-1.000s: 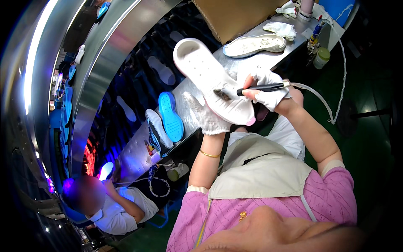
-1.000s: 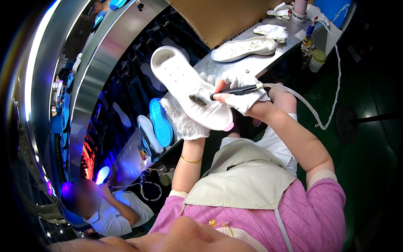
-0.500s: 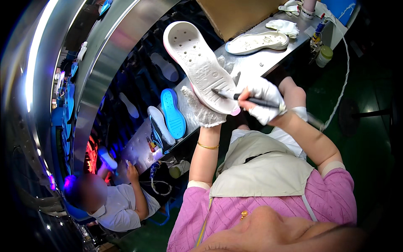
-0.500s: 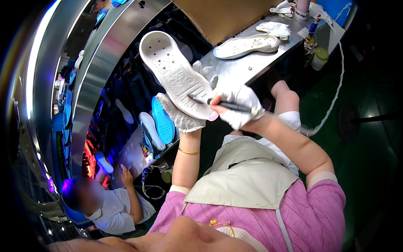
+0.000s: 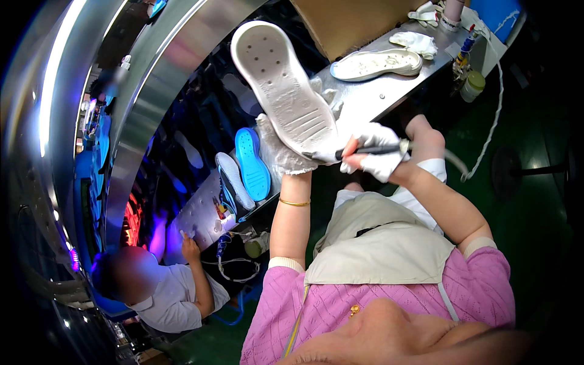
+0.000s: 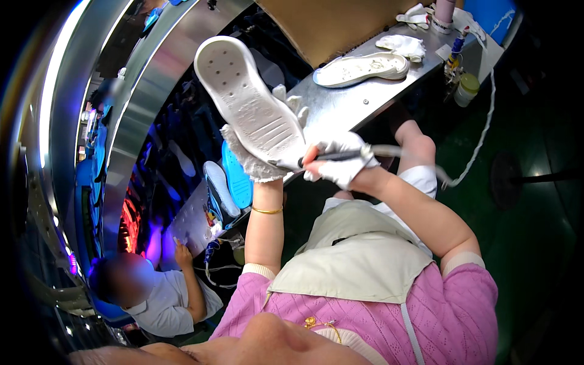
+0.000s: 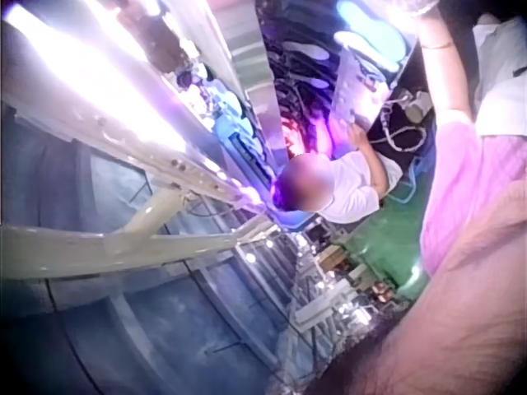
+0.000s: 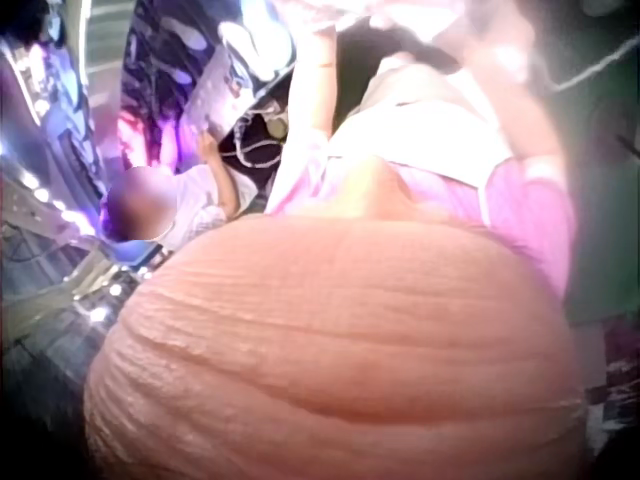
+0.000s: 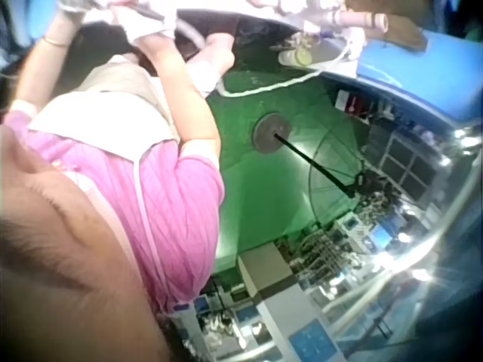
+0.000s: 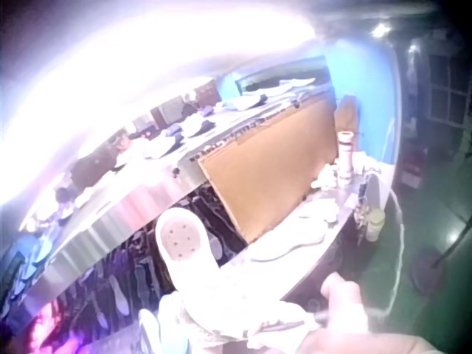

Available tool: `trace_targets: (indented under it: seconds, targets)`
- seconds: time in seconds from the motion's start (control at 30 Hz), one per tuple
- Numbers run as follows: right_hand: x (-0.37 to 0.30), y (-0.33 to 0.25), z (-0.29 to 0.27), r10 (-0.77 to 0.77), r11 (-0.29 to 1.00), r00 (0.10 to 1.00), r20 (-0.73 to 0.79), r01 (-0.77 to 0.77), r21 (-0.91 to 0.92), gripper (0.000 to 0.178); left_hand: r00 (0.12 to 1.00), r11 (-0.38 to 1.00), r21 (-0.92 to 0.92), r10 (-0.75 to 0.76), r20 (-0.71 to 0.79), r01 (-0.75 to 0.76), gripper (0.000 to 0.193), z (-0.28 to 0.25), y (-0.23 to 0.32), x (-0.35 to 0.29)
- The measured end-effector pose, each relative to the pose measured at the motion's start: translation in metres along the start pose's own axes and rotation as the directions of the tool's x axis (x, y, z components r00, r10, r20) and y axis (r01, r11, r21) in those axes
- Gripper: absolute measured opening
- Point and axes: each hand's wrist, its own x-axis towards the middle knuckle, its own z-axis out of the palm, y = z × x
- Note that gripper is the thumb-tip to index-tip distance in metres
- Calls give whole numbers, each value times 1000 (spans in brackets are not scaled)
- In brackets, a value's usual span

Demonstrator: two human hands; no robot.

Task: The person uses a cleaning tool to wipe the surface of several shoe soles, handling them one at a time and placing them back onto a conveyor belt.

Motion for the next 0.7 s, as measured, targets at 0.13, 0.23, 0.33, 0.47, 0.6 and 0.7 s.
trace_targets:
  seconds: [0.13,0.23,0.33,0.47,0.6,0.7]
  targets:
    - [18,-4,-14,-8,985,982,-187,40,168,8,998,997,67,51,-42,-48,86,10,-5,2]
    - [20,-3,-11,-195,979,956,-221,178,-97,6,997,994,80,71,42,-74,79,14,-5,6]
    - [13,0,-4,-108,993,992,-66,111,33,8,1000,1000,2,-9,3,9,81,12,0,11]
    - [9,-6,-11,202,951,979,29,-204,231,12,997,997,71,-32,-72,37,89,7,5,16]
    - [16,-10,-18,-12,996,998,-61,18,86,13,998,997,53,-58,-33,59,89,8,10,19]
    - [17,-4,-13,-178,973,984,4,177,-150,12,995,991,89,-100,-28,102,87,9,14,24]
